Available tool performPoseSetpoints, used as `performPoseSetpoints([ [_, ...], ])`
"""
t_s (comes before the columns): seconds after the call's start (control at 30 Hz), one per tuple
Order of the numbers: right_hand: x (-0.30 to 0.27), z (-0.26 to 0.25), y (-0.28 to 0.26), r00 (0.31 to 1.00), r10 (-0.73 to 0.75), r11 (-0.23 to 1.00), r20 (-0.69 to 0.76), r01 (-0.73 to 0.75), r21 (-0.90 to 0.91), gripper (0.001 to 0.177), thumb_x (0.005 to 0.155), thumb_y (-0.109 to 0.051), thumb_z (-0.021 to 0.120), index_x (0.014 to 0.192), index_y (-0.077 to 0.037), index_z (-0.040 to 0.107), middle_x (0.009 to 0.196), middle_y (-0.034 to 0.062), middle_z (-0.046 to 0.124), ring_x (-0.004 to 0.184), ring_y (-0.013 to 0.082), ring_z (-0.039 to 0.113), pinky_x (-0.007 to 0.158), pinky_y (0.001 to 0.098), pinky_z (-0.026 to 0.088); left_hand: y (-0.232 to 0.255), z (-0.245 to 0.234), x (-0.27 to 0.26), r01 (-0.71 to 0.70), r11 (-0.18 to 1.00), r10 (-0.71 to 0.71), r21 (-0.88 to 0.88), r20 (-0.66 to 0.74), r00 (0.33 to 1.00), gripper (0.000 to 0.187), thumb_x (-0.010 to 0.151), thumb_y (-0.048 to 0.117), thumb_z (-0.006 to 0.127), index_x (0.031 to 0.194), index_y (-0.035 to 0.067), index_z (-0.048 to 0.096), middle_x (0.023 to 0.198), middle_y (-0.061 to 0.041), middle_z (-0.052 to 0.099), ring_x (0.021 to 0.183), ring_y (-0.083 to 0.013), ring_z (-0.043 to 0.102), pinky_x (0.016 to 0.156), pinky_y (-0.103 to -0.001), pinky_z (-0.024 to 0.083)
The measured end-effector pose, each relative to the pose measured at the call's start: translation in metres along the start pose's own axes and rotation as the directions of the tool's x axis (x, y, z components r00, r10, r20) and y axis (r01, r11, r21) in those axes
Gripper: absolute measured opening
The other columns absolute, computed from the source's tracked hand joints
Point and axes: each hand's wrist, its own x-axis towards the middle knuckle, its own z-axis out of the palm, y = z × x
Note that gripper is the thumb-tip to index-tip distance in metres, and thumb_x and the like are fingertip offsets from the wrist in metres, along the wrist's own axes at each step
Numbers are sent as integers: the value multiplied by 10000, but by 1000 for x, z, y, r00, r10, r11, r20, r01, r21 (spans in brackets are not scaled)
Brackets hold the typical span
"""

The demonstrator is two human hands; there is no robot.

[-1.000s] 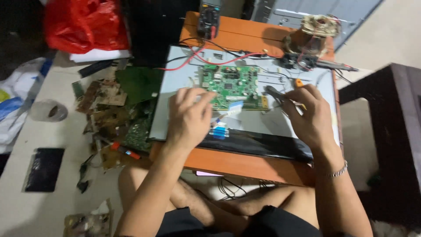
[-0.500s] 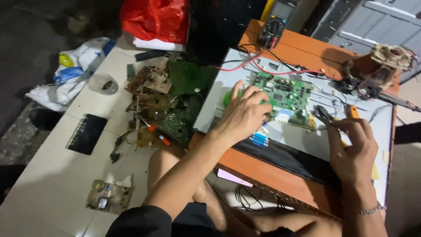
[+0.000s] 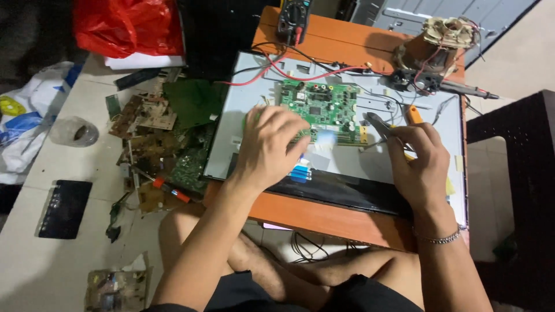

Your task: Soldering components on a circuit board as part of an electronics repair process.

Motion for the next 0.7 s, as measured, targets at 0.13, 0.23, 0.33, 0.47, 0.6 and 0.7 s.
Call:
performPoseSetpoints([
  [0.13,0,0,3,1000,-15,1000,-7,15,20,118,968,71,736,1064,2,742,895,153,621,813,356,651,756,459,529,18,-4,-9,-75,967,98,-243,84,992,158,881,202,739,736,140,737,777,-32,696,828,-227,652,865,-468,497],
  [0.23,0,0,0,1000,-17,1000,3,17,23,125,962,77,721,1069,19,748,914,173,632,826,375,650,759,470,532,18,-8,-17,-97,947,127,-306,82,988,187,837,213,790,683,143,710,697,-20,665,707,-239,644,770,-405,526],
  [0.33,-1,-1,2,1000,3,1000,-12,-3,-21,127,961,108,729,1064,36,752,929,178,628,835,363,654,769,461,538,14,-6,-18,-104,959,127,-262,72,989,256,812,224,811,629,145,649,594,-12,593,637,-230,601,712,-391,501],
  [0.47,-2,-1,4,1000,-7,999,-21,6,-48,122,962,90,724,1057,18,750,934,165,611,848,354,627,759,453,517,18,-14,-22,-26,999,30,-41,104,994,320,811,380,822,831,144,607,729,-32,579,776,-257,603,744,-437,464],
  [0.6,-3,2,11,999,-15,999,-33,14,-31,109,965,74,721,1042,2,745,927,152,610,858,337,629,766,436,508,29,-32,-27,168,977,-181,128,100,978,731,764,595,838,1206,61,608,1034,-122,607,1045,-329,558,861,-522,426],
  [0.7,-3,3,12,999,-23,999,-31,21,-36,93,965,72,731,1026,3,748,916,153,614,856,342,630,765,436,508,28,-25,-37,169,969,-173,180,7,985,747,791,707,748,1184,88,605,1070,-83,563,1077,-305,544,868,-497,421],
])
